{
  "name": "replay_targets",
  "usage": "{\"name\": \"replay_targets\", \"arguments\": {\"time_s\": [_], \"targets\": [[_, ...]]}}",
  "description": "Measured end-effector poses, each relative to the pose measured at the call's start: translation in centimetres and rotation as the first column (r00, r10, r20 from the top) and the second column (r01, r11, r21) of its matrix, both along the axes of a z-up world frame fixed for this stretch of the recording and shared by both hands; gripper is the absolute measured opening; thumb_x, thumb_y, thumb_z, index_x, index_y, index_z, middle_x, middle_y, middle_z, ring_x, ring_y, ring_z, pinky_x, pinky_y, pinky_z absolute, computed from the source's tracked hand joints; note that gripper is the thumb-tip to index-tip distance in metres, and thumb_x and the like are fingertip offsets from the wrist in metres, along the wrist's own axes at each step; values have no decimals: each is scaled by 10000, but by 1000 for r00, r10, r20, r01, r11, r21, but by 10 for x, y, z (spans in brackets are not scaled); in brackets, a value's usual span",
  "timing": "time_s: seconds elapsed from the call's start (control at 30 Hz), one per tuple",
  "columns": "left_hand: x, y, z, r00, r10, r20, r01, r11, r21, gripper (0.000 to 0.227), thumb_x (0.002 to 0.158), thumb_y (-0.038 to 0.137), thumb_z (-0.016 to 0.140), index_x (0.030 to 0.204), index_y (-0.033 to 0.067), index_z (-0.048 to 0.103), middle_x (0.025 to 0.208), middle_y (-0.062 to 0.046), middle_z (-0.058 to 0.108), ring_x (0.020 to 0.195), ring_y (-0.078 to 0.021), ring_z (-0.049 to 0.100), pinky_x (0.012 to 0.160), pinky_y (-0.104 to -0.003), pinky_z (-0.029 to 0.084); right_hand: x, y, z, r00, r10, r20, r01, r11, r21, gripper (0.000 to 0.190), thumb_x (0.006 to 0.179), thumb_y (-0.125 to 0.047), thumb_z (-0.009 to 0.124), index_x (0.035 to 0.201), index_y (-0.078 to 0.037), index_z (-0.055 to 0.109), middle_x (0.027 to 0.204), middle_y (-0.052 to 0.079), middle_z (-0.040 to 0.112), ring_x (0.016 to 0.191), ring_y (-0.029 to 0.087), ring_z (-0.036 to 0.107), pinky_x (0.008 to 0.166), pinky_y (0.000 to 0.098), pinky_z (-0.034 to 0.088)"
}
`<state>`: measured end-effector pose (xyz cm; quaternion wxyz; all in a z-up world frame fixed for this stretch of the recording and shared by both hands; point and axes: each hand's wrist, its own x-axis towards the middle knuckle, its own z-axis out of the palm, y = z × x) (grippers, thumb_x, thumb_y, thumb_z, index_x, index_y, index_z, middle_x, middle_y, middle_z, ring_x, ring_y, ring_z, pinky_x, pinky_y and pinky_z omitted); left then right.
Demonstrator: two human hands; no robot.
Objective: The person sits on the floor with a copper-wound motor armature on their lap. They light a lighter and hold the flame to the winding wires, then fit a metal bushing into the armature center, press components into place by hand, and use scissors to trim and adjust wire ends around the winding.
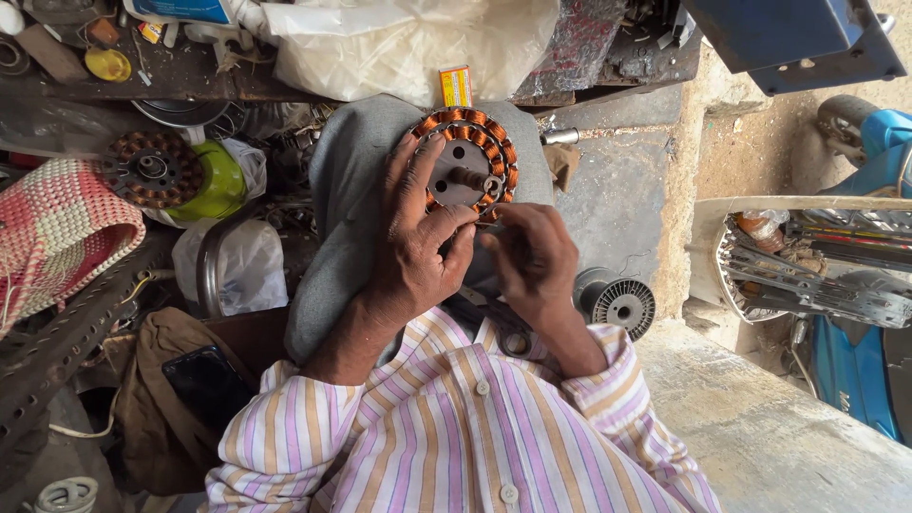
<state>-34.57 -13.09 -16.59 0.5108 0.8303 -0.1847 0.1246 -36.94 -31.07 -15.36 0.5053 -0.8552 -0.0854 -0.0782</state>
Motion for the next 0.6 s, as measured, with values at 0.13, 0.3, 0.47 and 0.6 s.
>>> {"name": "replay_targets", "arguments": {"time_s": [0.13, 0.3, 0.47, 0.6], "targets": [[0, -2, 3, 1000, -10, -3, 10, 999, 48, 167, 860, 62, 797, 1000, 39, 709, 1596, -309, 326, 1528, -546, 273, 1275, -638, 282, -9, -16, -4, 993, -20, -119, 35, 992, 123, 304, 902, 26, 786, 1182, 0, 670, 1107, 94, 654, 910, 93, 667, 759, 231, 566], [-1, -11, 4, 1000, -3, 29, -1, 990, 143, 178, 855, 125, 817, 1013, 86, 745, 1605, -281, 337, 1524, -534, 244, 1240, -707, 238, -7, -14, 0, 992, -23, -123, 30, 998, 55, 216, 928, 53, 756, 1130, 2, 699, 1069, 78, 680, 882, 90, 663, 744, 226, 534], [-2, -10, 0, 999, 28, 32, -34, 980, 197, 112, 864, 137, 802, 958, 101, 751, 1610, -263, 345, 1528, -537, 248, 1212, -759, 201, -3, -9, 2, 993, 0, -114, 3, 999, 32, 187, 916, 113, 705, 1061, -4, 729, 1005, 60, 692, 827, 88, 641, 700, 228, 504], [-2, -9, -2, 998, 16, 58, -25, 988, 154, 72, 871, 112, 782, 880, 85, 715, 1595, -270, 372, 1522, -533, 265, 1231, -739, 213, -2, -4, 6, 997, 36, -73, -34, 999, 35, 252, 867, 166, 654, 1051, 3, 709, 1009, 65, 684, 867, 105, 666, 738, 244, 536]]}}
